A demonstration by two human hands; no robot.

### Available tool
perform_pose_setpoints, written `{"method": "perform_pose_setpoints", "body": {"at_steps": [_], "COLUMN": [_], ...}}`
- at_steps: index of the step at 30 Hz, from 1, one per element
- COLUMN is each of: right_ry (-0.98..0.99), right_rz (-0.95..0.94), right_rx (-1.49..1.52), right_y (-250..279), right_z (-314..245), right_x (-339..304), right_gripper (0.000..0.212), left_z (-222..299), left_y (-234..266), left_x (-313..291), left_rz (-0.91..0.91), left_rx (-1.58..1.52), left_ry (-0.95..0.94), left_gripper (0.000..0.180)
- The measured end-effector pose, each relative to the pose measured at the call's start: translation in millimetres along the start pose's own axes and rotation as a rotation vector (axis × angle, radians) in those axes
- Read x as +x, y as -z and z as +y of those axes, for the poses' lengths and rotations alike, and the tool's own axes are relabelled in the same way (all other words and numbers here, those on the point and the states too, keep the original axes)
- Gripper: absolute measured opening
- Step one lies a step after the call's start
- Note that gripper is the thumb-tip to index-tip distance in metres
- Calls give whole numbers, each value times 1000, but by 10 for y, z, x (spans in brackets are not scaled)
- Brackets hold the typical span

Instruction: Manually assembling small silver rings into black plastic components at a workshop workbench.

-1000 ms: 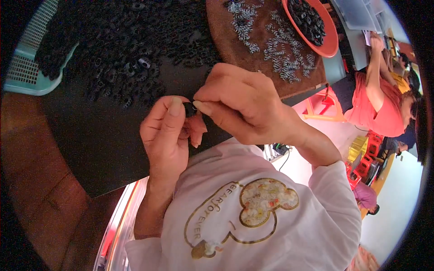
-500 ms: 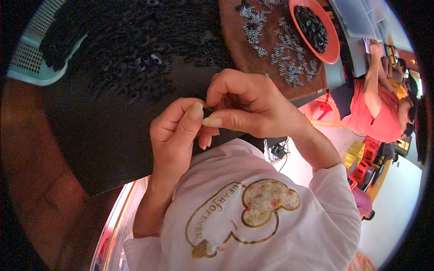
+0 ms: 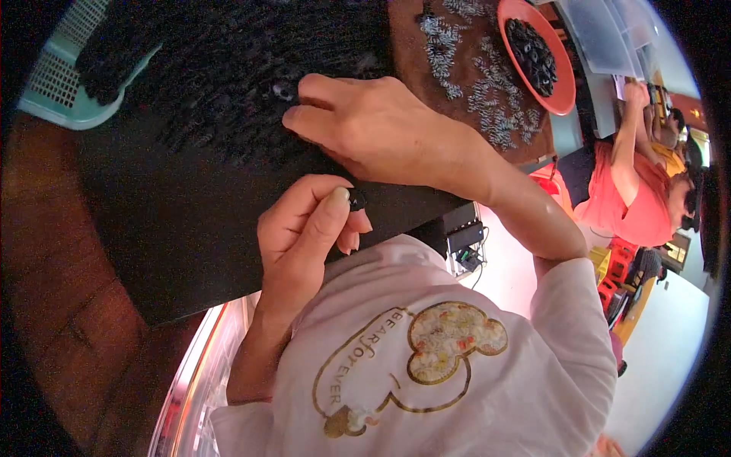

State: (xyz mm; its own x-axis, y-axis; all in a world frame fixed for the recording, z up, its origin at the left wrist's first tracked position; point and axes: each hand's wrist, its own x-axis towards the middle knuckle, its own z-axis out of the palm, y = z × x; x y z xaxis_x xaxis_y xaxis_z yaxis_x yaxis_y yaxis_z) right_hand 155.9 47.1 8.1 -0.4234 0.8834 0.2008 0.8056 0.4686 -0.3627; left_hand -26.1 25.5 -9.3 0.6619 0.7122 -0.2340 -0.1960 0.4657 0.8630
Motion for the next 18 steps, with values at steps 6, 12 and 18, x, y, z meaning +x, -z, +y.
{"method": "perform_pose_setpoints", "body": {"at_steps": [6, 12, 18], "right_ry": [47, -24, -27], "right_rz": [74, 83, 109], "right_rx": [-77, -67, -58], "right_y": [22, 179, 175], "right_z": [108, 158, 198], "right_x": [-104, -259, -362], "right_gripper": [18, 13, 15], "left_z": [-4, -40, -58], "left_y": [31, 49, 43], "left_x": [-29, -34, -51], "left_rz": [9, -1, 6], "left_rx": [-10, -2, -18], "left_ry": [1, -15, -38], "left_gripper": [21, 20, 19]}}
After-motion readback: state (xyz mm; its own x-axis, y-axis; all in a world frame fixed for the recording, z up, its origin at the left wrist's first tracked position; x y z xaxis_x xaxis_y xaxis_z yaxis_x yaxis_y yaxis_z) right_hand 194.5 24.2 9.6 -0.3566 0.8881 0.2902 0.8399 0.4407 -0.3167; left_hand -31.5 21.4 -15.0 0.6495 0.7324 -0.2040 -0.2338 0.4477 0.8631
